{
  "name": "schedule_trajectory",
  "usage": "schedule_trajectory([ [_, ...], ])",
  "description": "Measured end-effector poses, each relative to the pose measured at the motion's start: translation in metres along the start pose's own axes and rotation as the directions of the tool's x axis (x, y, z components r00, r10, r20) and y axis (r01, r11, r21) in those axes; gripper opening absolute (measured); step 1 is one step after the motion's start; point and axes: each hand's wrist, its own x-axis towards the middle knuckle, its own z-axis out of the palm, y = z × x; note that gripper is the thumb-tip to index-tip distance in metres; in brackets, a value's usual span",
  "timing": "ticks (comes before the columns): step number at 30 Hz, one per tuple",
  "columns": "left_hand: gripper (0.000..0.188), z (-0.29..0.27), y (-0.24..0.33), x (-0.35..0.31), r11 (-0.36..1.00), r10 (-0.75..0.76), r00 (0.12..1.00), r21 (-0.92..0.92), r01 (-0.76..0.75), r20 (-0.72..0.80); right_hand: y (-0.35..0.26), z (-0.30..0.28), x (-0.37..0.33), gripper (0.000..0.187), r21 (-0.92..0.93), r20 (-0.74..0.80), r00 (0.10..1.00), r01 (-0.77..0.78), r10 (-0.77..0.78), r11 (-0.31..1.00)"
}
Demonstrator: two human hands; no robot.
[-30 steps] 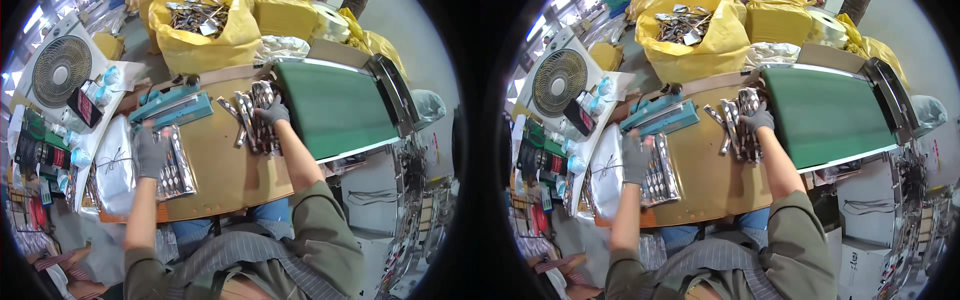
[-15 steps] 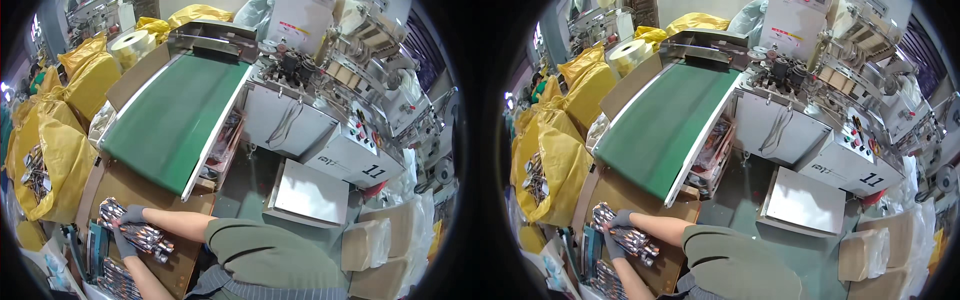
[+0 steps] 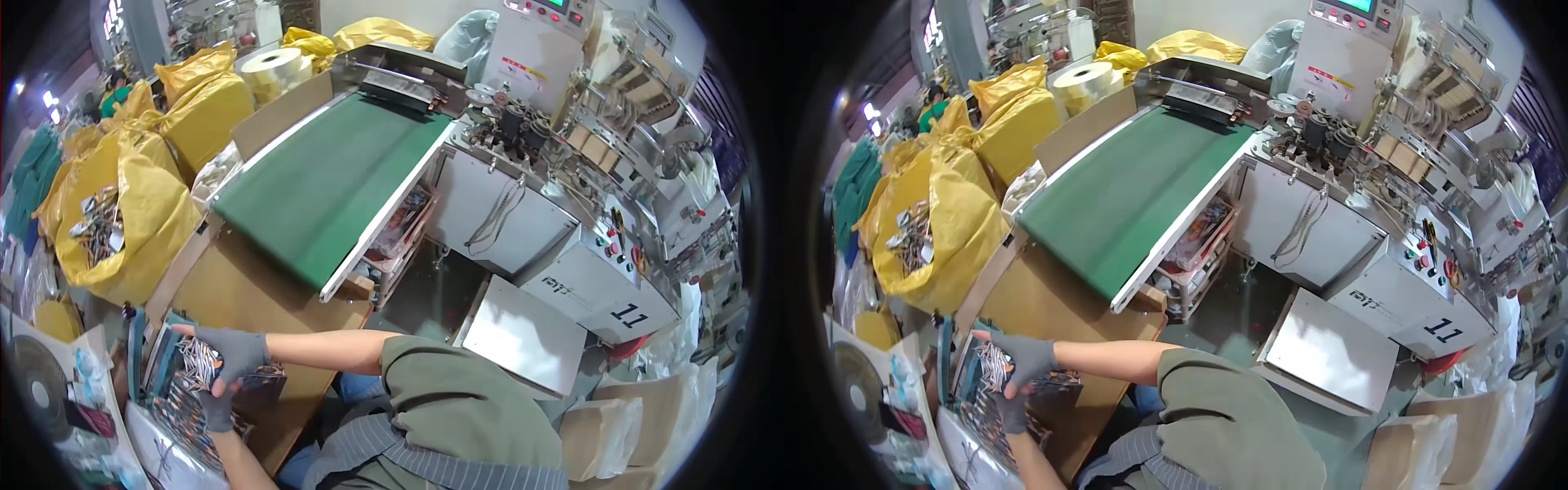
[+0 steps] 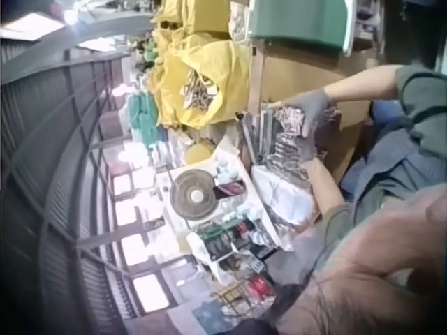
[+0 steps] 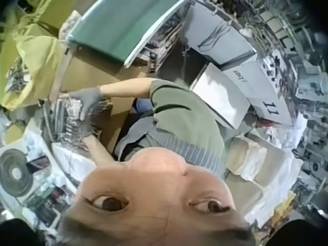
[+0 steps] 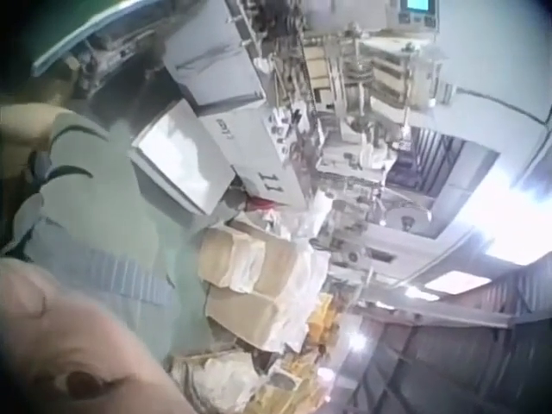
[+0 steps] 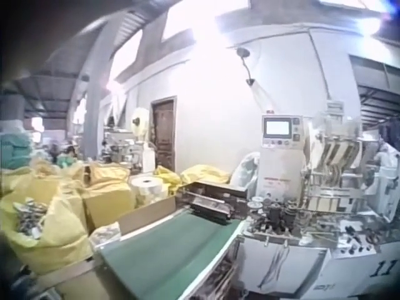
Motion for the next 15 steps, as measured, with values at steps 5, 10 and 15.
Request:
schedule_trajectory([
  [5,0.052,-0.011,0.002,-0.051,0.974,0.222,0.964,0.009,-0.225,0.145,-0.025,0.073,-0.007,0.082,0.229,-0.293,0.827,-0.426,0.48,0.875],
  [10,0.056,0.024,-0.008,-0.082,0.038,-0.041,0.945,-0.945,0.325,0.323,0.011,0.08,0.009,0.063,0.269,0.43,0.731,-0.665,0.531,0.697],
  [15,0.038,-0.017,0.022,-0.149,0.811,0.104,0.995,-0.579,-0.082,0.004,0.015,0.097,-0.004,0.016,0.447,0.383,0.733,-0.68,0.562,0.582],
])
